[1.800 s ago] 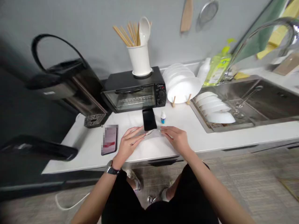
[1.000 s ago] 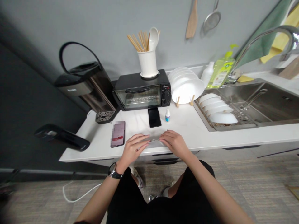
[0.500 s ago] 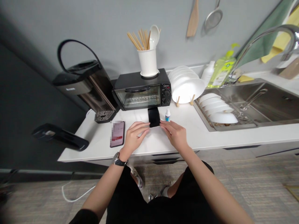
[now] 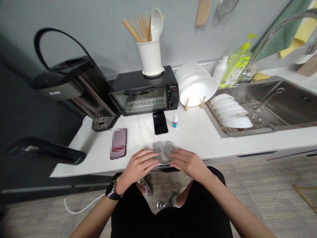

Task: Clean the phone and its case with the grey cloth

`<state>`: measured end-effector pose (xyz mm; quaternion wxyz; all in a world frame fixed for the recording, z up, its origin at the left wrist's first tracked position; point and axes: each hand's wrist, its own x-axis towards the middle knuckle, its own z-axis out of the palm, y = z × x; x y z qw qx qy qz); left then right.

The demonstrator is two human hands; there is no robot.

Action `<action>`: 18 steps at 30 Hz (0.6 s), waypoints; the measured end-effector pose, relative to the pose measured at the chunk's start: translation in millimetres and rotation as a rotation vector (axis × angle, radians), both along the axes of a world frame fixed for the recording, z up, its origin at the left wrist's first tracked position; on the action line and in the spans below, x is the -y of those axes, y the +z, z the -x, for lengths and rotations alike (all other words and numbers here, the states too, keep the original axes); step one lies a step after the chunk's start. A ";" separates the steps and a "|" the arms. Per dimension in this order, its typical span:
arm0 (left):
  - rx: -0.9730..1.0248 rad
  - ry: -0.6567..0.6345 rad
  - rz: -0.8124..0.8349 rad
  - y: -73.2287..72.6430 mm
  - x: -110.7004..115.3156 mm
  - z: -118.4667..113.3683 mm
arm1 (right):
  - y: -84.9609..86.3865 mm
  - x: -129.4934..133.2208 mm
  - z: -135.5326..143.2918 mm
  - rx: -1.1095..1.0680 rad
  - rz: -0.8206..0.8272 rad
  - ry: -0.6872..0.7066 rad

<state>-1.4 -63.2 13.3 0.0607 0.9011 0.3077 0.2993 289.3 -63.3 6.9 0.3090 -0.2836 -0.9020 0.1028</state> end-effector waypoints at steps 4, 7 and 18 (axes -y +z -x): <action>-0.072 0.022 0.127 -23.4 11.5 3.4 | -28.6 11.2 1.6 0.023 0.091 -0.015; -0.157 0.104 0.148 -25.8 5.4 1.4 | -34.3 1.4 5.5 0.071 0.105 -0.143; -0.277 0.250 0.140 -22.4 -19.0 0.1 | -42.5 -28.8 6.8 0.272 0.050 -0.333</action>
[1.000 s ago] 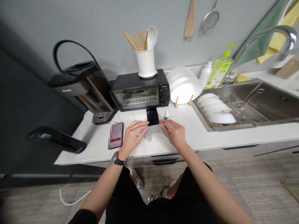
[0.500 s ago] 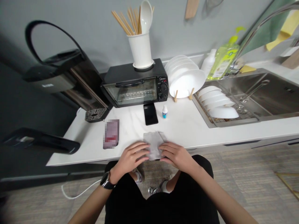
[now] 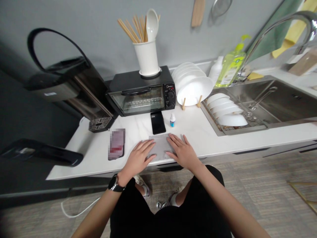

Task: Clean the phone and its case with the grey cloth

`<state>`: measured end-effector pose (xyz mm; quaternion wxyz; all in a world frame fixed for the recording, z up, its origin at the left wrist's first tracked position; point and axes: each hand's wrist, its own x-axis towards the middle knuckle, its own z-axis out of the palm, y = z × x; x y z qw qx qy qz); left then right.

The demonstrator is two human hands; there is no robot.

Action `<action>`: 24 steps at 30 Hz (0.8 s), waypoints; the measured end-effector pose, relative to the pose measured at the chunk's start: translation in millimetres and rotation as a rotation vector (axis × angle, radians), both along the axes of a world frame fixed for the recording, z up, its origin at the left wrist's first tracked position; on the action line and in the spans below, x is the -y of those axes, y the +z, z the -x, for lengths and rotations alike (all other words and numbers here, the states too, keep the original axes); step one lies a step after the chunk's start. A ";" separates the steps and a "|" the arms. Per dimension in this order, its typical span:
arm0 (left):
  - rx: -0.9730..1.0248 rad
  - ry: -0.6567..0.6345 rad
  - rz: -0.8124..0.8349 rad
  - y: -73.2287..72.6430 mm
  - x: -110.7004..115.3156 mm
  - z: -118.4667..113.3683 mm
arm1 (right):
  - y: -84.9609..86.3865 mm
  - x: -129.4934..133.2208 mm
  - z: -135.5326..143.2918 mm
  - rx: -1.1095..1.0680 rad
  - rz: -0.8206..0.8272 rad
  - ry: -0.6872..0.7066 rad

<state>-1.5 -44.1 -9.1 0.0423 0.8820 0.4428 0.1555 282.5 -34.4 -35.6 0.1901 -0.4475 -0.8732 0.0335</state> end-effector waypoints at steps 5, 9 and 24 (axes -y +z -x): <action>0.001 -0.003 -0.021 2.5 -4.1 2.7 | 4.0 -2.4 1.9 0.007 0.006 0.014; -0.025 -0.037 0.004 0.2 -8.0 4.6 | 5.9 -2.9 11.1 0.010 0.004 0.070; -0.049 -0.087 0.019 -5.5 -9.4 -1.9 | 4.3 -1.3 26.2 0.033 -0.014 0.112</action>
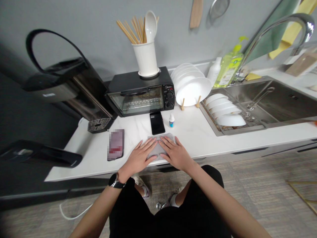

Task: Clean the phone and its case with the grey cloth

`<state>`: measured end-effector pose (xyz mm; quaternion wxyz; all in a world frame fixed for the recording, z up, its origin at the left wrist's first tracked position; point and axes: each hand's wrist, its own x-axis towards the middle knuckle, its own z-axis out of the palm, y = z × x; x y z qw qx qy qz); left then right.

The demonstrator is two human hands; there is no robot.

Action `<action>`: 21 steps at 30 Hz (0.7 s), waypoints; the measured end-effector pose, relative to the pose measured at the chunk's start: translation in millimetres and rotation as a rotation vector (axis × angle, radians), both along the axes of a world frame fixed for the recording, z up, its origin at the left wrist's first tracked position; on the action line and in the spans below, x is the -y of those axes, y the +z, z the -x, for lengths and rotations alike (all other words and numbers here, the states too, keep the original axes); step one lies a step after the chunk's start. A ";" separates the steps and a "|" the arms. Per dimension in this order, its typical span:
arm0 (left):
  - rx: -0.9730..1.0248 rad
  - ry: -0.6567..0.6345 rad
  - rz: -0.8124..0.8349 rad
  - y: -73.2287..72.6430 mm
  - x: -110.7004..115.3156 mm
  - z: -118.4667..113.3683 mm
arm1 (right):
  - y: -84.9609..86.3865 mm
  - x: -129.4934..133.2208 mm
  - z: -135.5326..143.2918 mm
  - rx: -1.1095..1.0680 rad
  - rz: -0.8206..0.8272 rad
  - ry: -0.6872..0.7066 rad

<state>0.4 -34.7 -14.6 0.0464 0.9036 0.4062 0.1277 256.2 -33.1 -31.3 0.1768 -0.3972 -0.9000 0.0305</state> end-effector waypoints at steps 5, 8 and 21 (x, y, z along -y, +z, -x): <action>-0.004 0.021 0.000 -1.7 1.6 1.4 | -0.1 2.3 -10.0 -0.003 0.021 -0.016; -0.009 0.019 0.015 -0.5 1.6 3.4 | 0.6 3.7 -17.3 -0.051 0.057 -0.020; 0.125 0.028 0.106 2.6 3.8 5.1 | 18.0 -104.8 -9.1 -0.770 0.148 -0.305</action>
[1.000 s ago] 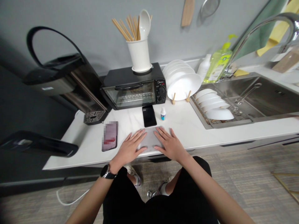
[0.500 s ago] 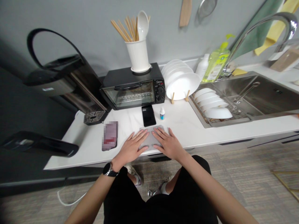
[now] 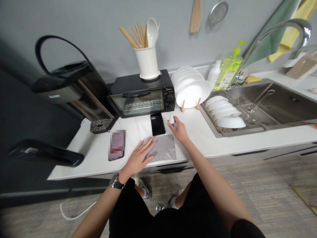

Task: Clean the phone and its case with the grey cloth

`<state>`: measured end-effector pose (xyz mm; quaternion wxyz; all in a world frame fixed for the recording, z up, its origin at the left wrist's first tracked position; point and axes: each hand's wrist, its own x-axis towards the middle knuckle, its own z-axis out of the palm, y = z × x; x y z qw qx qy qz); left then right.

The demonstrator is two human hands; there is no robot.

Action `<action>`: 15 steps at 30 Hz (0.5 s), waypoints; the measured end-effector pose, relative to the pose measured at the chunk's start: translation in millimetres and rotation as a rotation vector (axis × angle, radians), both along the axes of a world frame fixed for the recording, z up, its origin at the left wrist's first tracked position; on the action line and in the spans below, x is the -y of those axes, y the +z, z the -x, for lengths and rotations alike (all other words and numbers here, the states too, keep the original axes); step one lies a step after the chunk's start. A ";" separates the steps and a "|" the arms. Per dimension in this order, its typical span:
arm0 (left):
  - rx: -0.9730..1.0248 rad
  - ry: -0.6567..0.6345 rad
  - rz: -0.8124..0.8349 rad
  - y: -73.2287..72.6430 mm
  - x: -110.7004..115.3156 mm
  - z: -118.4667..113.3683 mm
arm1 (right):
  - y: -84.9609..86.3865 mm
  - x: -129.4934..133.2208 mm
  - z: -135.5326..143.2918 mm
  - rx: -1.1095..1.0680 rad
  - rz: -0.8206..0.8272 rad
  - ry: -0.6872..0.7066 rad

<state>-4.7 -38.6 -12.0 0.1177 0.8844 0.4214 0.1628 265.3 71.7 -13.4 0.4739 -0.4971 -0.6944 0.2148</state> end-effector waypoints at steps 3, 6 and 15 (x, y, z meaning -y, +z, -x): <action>0.196 0.029 0.012 13.3 19.6 -2.1 | 17.2 35.8 9.0 0.067 -0.016 0.215; 0.384 0.123 0.061 32.6 44.1 -7.4 | 30.3 99.2 13.7 0.302 0.017 0.476; -0.128 -0.066 0.111 51.7 92.1 -31.4 | 36.0 202.4 24.0 0.854 -0.052 0.513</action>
